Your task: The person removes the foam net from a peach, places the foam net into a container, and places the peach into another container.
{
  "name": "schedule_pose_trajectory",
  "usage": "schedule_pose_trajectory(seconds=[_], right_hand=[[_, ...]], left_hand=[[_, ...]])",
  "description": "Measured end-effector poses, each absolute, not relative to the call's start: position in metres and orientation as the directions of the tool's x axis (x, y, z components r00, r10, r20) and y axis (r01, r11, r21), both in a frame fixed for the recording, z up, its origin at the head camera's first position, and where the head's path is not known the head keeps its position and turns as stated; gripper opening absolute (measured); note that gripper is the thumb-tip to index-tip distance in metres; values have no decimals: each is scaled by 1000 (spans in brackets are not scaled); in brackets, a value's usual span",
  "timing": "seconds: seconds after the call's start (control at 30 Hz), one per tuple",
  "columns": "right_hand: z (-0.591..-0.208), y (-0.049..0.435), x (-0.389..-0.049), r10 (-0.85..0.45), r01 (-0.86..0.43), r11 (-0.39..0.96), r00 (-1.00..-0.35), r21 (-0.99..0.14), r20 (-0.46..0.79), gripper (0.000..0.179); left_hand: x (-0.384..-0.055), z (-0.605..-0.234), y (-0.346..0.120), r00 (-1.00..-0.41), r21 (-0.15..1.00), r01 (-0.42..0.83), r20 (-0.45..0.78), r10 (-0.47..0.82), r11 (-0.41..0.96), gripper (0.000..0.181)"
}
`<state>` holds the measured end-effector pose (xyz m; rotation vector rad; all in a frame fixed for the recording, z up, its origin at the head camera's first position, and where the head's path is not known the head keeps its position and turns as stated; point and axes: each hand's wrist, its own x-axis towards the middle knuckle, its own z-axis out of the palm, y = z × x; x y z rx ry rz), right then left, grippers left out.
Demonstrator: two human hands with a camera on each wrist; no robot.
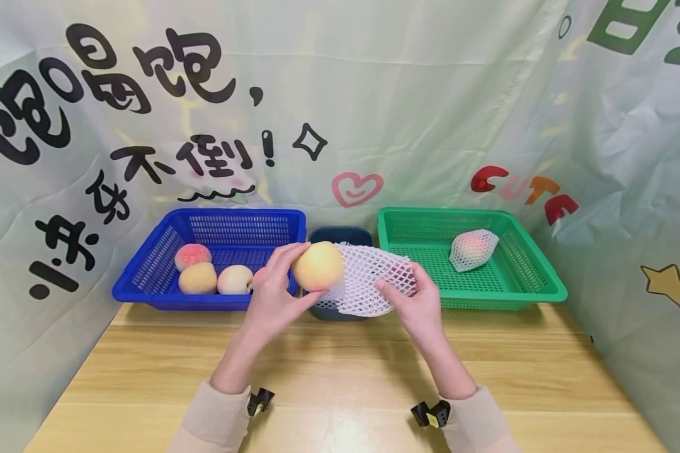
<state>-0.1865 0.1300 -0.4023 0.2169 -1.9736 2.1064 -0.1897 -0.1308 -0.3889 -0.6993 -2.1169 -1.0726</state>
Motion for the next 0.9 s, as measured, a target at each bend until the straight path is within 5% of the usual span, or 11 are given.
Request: schedule_pose_trajectory(seconds=[0.5,0.9], right_hand=[[-409,120,-203,158,-243,-49,-960,-969,233,35],[-419,88,-229,74,-146,14,-986,-989,146,37]], left_hand=[[-205,-384,-166,-658,580,620,751,-52,528,86],[-242,-387,-220,-820,597,376,571,-45,709,81]])
